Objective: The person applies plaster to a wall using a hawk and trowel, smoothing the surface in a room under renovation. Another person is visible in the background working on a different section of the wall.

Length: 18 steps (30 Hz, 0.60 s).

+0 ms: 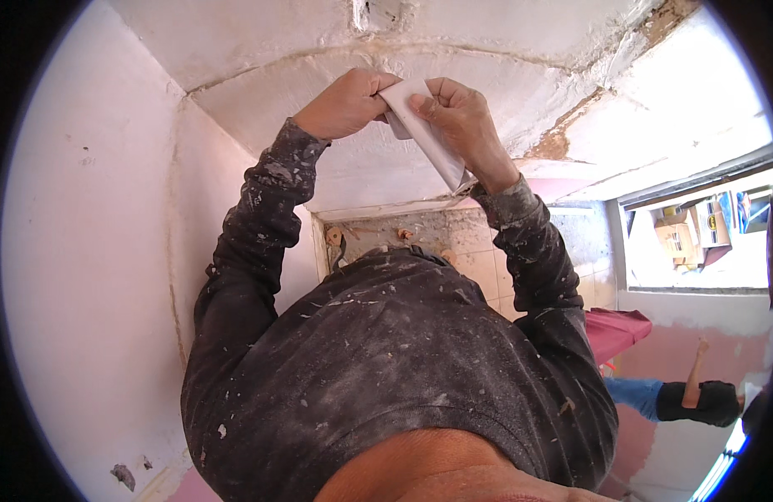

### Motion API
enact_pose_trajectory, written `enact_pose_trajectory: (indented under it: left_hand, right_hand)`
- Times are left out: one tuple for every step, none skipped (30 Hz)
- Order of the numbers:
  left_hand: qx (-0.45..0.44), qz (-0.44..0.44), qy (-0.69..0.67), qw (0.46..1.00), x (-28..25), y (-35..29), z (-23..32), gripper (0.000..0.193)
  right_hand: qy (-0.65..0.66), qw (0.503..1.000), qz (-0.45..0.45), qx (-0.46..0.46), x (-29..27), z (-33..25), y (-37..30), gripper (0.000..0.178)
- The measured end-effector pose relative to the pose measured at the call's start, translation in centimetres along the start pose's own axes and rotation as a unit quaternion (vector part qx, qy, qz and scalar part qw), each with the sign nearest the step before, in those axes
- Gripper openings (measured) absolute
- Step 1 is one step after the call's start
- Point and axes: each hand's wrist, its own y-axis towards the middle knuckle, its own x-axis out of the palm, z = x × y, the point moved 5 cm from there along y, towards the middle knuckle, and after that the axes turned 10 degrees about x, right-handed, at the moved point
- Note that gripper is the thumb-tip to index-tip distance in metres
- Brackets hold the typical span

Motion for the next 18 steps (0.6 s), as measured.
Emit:
enact_pose_trajectory:
  left_hand:
    - [0.018,0.025,-0.084,0.996,0.2,-0.3,0.1,0.033]
    - [0.038,0.048,-0.167,0.984,0.6,-0.8,0.2,0.034]
    - [0.040,0.076,-0.226,0.970,0.9,-0.8,0.0,0.034]
    - [0.044,0.103,-0.284,0.952,1.2,-1.0,-0.2,0.035]
    - [0.032,0.133,-0.320,0.938,1.7,-0.7,-0.5,0.036]
    - [0.019,0.162,-0.355,0.920,2.1,-0.4,-0.8,0.037]
    - [0.015,0.200,-0.337,0.920,2.5,-0.2,-1.1,0.037]
    - [0.010,0.239,-0.316,0.918,2.7,-0.3,-1.2,0.037]
    - [0.006,0.278,-0.295,0.914,2.7,-0.4,-1.3,0.037]
    - [0.018,0.283,-0.296,0.912,2.7,-0.3,-1.2,0.037]
    - [0.030,0.289,-0.298,0.909,2.6,-0.3,-1.3,0.037]
    - [0.043,0.295,-0.299,0.906,2.5,-0.2,-1.2,0.036]
    - [0.044,0.310,-0.293,0.903,2.4,-0.2,-0.9,0.036]
    - [0.042,0.323,-0.287,0.901,2.6,-0.3,-0.5,0.037]
    - [0.040,0.336,-0.280,0.899,2.7,-0.4,-0.3,0.038]
    - [0.048,0.346,-0.189,0.918,2.3,-0.6,-0.1,0.036]
    - [0.056,0.350,-0.096,0.930,1.7,-0.7,0.1,0.035]
    - [0.065,0.351,-0.003,0.934,1.4,-0.7,0.3,0.034]
  right_hand:
    - [0.002,1.000,0.011,-0.001,0.2,-0.3,-0.4,0.029]
    - [0.004,1.000,0.023,-0.002,0.3,-0.5,-0.6,0.029]
    - [0.005,0.999,0.039,-0.026,0.4,-0.6,-0.5,0.030]
    - [0.006,0.997,0.055,-0.050,0.6,-0.6,-0.4,0.030]
    - [0.007,0.995,0.073,-0.073,0.7,-0.6,-0.3,0.031]
    - [-0.030,0.991,0.104,-0.075,0.8,-0.7,-0.4,0.032]
    - [-0.067,0.986,0.134,-0.076,0.8,-0.8,-0.4,0.032]
    - [-0.101,0.978,0.163,-0.078,0.9,-1.0,-0.6,0.033]
    - [-0.148,0.958,0.206,-0.137,0.9,-1.4,-0.9,0.034]
    - [-0.194,0.929,0.247,-0.195,0.9,-1.5,-1.4,0.036]
    - [-0.238,0.894,0.285,-0.252,1.0,-1.8,-1.9,0.037]
    - [-0.231,0.915,0.261,-0.205,0.9,-1.5,-1.5,0.038]
    - [-0.222,0.933,0.236,-0.158,0.7,-1.4,-1.2,0.040]
    - [-0.210,0.948,0.211,-0.108,0.6,-1.1,-1.2,0.043]
    - [-0.242,0.946,0.196,-0.093,0.6,-1.0,-1.1,0.041]
    - [-0.274,0.942,0.179,-0.078,0.5,-0.9,-1.0,0.039]
    - [-0.305,0.936,0.164,-0.061,0.4,-0.9,-1.0,0.037]
    - [-0.314,0.935,0.151,-0.068,0.2,-1.1,-1.1,0.036]
